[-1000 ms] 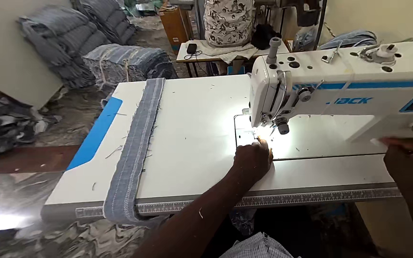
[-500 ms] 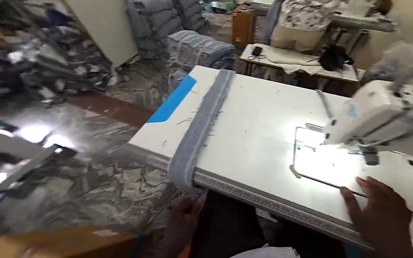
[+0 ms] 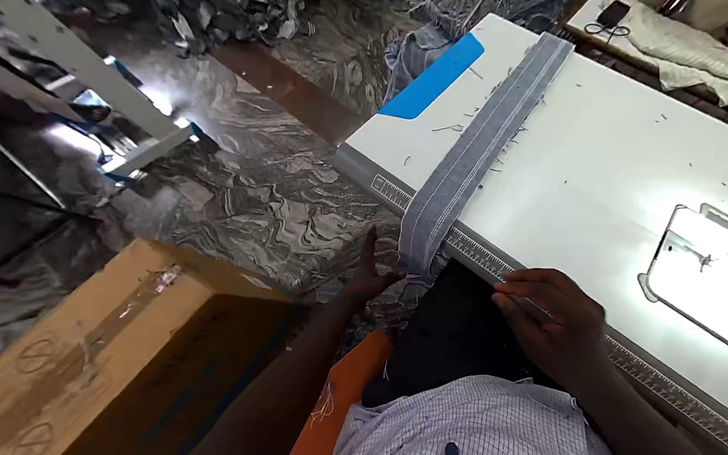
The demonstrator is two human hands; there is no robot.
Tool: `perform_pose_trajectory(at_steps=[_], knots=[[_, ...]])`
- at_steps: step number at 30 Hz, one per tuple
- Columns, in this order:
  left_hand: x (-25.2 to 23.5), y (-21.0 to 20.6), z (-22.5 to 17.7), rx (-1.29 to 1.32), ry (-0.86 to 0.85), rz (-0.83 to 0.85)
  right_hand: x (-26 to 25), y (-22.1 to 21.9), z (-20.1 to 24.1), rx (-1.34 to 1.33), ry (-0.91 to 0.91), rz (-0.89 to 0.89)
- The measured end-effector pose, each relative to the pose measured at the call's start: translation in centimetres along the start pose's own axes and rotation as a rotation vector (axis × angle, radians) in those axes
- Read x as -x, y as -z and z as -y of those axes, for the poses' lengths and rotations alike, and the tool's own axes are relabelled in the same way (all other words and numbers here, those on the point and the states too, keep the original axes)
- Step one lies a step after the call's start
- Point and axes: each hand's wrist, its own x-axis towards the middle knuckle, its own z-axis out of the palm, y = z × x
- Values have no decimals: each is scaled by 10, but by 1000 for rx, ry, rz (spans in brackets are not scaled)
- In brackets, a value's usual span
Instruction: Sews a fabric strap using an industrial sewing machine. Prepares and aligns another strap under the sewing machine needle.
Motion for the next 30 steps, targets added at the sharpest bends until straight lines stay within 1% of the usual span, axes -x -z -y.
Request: perform_pose_trajectory(at_steps=[2,4,5,7,9,11,13,15,17,18,20,22,24,25,26,27,28,29,30], knots=[[-18,-4,-5,-82,2,48,-8,-11,6,-62,0,88],[-33,-7,-5,-169,50,151,-12,-14,11,-96,5,167],[-36,-9,-5,-178,96,183,-11,-14,13,-92,9,190],[-27,-8,4,-107,150,175,-9,-12,15,-89,9,205],[3,-5,5,46,175,109,-13,-14,16,-123,8,210],[45,-8,-10,226,244,-28,-20,-25,20,-159,38,233],[89,-19,-39,370,299,-179,-30,-45,30,-204,98,304],[120,-27,-73,530,282,-267,-38,-70,42,-236,183,380],[136,-32,-94,646,192,-290,-39,-88,50,-226,224,415],[139,-33,-100,669,152,-296,-39,-93,51,-223,223,399],[141,-36,-107,690,103,-295,-38,-95,51,-219,210,330],[140,-39,-113,683,95,-275,-35,-92,50,-206,207,259],[139,-38,-116,632,92,-213,-35,-86,48,-231,162,228],[138,-36,-113,566,65,-200,-37,-81,47,-271,76,229],[136,-32,-107,437,23,-234,-42,-72,45,-343,-60,244],[132,-25,-101,214,-36,-313,-50,-59,42,-442,-239,257],[127,-14,-94,-84,-102,-385,-59,-42,37,-548,-427,231],[120,-2,-94,-297,-167,-415,-66,-22,31,-602,-553,133],[110,6,-102,-391,-223,-436,-73,0,27,-573,-594,-18]])
